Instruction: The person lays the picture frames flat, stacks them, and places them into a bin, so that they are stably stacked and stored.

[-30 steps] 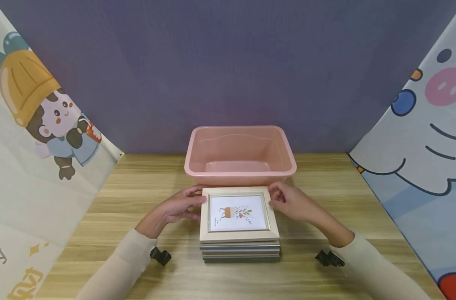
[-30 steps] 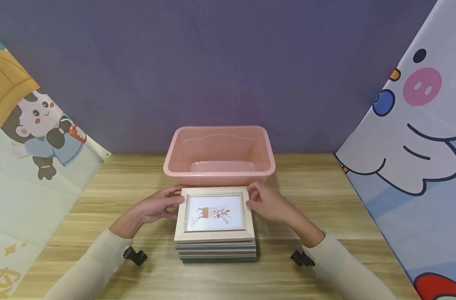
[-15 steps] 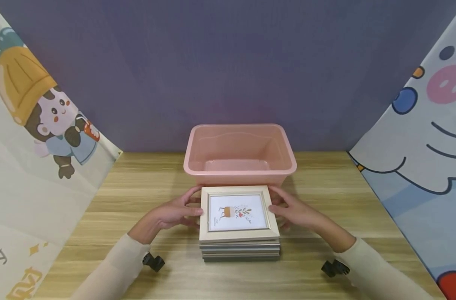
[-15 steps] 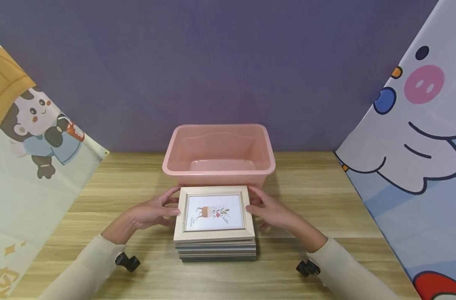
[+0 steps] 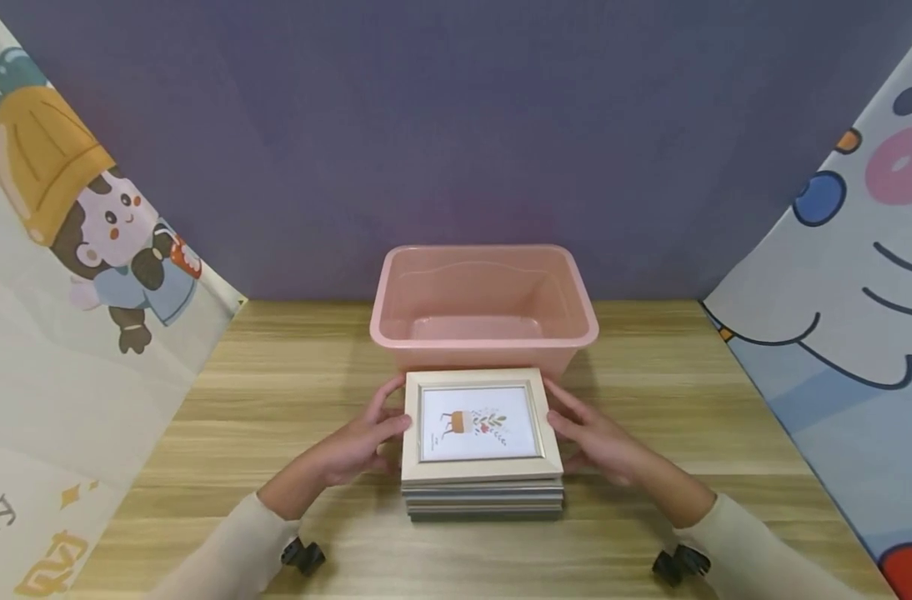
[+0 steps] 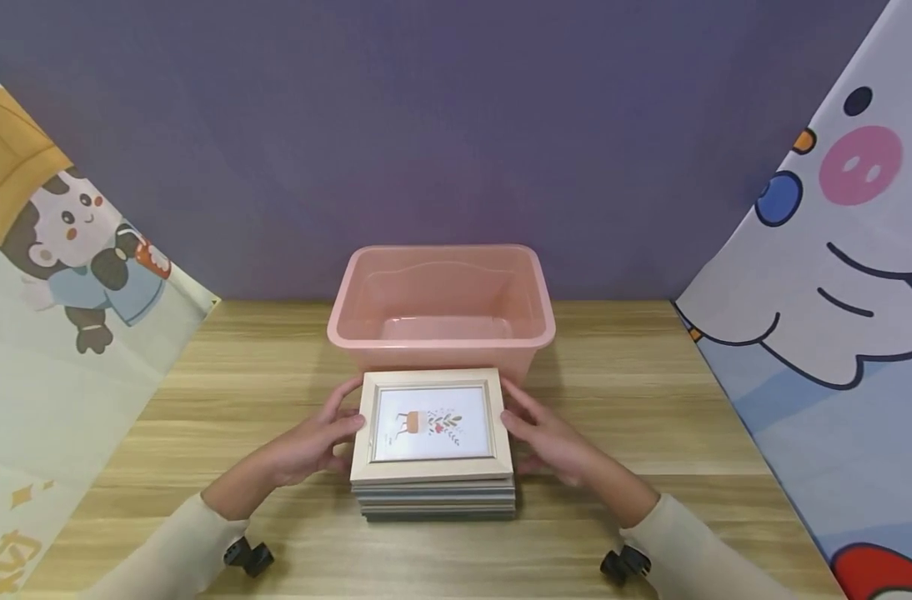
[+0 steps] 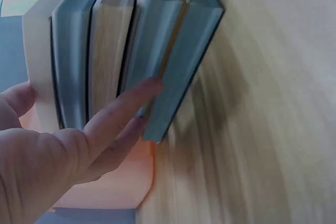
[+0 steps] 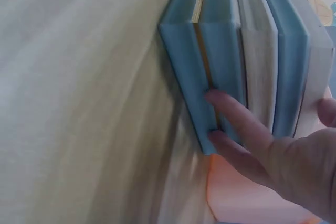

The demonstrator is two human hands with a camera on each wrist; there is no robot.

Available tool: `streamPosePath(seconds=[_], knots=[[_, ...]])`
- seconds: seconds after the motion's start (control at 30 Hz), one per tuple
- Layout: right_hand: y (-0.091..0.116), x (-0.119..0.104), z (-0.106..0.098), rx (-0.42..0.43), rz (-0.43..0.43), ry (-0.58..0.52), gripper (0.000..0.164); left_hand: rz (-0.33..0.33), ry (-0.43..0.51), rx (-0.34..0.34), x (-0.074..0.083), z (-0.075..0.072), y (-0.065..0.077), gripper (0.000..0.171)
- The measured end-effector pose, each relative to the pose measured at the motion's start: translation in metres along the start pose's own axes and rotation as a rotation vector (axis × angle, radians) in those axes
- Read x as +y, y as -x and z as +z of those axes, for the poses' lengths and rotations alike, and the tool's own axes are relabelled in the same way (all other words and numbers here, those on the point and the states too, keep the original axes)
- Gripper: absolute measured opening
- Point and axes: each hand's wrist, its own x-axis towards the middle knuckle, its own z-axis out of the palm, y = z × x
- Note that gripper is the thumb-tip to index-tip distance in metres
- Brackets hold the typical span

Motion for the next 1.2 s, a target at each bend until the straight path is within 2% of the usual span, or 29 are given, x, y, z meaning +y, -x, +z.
streamPosePath(seconds=[0.17,0.33,0.6,0.83,1.2], knots=[[0.007,0.005,0.001,-0.024,-0.002,-0.013,0.077,0.012,0.032,-0.008,-0.006,0.004,0.0,0.073],[0.01,0.007,0.005,-0.056,-0.004,-0.052,0.077,0.013,0.101,-0.053,-0.012,0.007,0.0,0.071],[0.011,0.012,0.008,-0.1,-0.019,-0.155,0.074,0.062,0.116,-0.152,-0.019,0.011,0.002,0.074],[0.01,0.013,0.008,-0.109,-0.019,-0.188,0.073,0.097,0.119,-0.118,-0.021,0.012,0.003,0.074],[0.013,0.01,0.012,-0.079,0.01,-0.203,0.075,0.094,0.13,-0.083,-0.018,0.014,0.006,0.075]])
